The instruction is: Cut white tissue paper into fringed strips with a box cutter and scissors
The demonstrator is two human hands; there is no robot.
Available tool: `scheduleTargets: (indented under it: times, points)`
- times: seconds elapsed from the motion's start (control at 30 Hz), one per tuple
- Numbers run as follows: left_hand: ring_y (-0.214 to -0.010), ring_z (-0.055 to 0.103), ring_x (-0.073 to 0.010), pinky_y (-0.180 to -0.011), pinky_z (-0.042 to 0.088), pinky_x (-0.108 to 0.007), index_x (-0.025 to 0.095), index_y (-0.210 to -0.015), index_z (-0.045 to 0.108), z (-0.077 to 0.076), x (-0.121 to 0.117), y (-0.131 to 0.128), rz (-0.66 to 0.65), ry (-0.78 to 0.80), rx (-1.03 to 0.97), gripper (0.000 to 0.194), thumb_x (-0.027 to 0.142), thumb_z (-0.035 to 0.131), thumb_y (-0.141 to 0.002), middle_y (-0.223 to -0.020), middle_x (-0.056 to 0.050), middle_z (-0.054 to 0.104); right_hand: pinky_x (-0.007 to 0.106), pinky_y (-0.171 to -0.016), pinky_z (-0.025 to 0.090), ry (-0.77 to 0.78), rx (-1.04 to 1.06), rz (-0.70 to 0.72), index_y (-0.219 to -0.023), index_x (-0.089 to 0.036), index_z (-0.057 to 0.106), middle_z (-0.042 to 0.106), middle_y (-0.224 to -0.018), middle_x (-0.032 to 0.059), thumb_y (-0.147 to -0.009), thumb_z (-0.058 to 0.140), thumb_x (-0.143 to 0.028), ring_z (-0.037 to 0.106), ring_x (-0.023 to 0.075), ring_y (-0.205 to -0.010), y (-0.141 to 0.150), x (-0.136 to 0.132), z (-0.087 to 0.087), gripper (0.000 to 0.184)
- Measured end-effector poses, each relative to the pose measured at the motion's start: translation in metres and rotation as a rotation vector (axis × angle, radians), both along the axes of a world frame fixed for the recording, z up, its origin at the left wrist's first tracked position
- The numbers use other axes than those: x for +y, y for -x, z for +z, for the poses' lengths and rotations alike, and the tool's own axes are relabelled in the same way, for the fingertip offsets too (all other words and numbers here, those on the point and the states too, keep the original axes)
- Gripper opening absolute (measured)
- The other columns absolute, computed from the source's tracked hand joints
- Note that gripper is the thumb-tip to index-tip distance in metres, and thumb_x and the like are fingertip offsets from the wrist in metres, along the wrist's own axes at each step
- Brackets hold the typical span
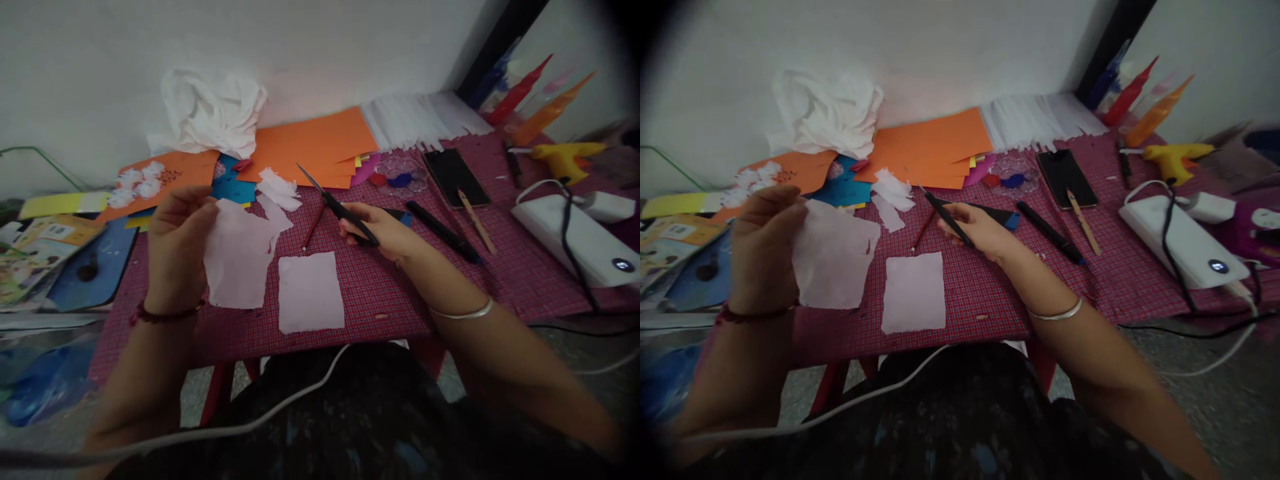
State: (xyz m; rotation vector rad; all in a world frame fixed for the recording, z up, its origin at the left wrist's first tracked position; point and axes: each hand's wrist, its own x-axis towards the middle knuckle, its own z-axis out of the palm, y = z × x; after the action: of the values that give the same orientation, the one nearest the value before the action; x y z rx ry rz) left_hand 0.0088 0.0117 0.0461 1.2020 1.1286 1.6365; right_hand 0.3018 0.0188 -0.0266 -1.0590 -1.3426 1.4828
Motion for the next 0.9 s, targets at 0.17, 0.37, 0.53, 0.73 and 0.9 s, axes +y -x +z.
scheduleTargets:
  times: [0.17,0.37,0.53,0.73,0.9]
  points:
    - [-0.067,0.058,-0.0072,-0.064,0.048,-0.017,0.016,-0.086,0.074,0.018,-0.009,-0.006,0.094,-0.209,0.26,0.022,0.0,0.075,-0.07,-0.078,0.003,0.068,0.032,-0.078,0.049,-0.286,-0.418,0.218,-0.111,-0.026,0.076,0.076,-0.101,0.0005,-0.072,0.078,-0.024,0.066,0.0223,-0.089,-0.021,-0.003,0.013,0.039]
    - [-0.061,0.055,-0.0065,-0.055,0.045,-0.015,0.016,-0.086,0.072,0.025,-0.01,-0.012,0.021,-0.134,0.12,0.023,-0.001,0.077,-0.071,-0.074,0.003,0.066,0.034,-0.079,0.046,-0.432,-0.685,0.353,-0.103,-0.029,0.081,0.078,-0.094,0.0009,-0.064,0.074,-0.008,0.066,0.0249,-0.085,-0.025,-0.005,0.013,0.045]
    - [-0.056,0.057,-0.0095,-0.049,0.046,-0.019,0.017,-0.087,0.071,0.017,-0.008,-0.035,-0.076,0.164,-0.168,0.02,0.002,0.072,-0.074,-0.069,0.002,0.067,0.041,-0.09,0.049,-0.512,-0.561,0.269,-0.101,-0.023,0.079,0.074,-0.097,0.0065,-0.077,0.074,-0.023,0.066,0.0272,-0.094,-0.018,-0.007,0.013,0.025]
    - [-0.056,0.058,-0.0098,-0.052,0.045,-0.022,0.02,-0.089,0.067,-0.009,0.003,-0.073,-0.096,0.251,-0.349,0.022,0.001,0.067,-0.077,-0.069,0.004,0.069,0.033,-0.082,0.058,-0.096,0.033,0.13,-0.127,-0.027,0.063,0.072,-0.116,0.0066,-0.085,0.073,-0.059,0.068,0.0208,-0.1,0.011,-0.019,0.008,0.054]
    - [-0.053,0.054,-0.0081,-0.051,0.041,-0.02,0.019,-0.089,0.067,-0.025,0.008,-0.085,-0.247,0.248,-0.313,0.018,0.009,0.073,-0.075,-0.066,0.005,0.064,0.026,-0.068,0.057,0.168,0.316,0.069,-0.087,-0.023,0.066,0.072,-0.081,-0.0013,-0.059,0.094,-0.052,0.066,0.014,-0.072,0.028,-0.016,-0.004,0.049]
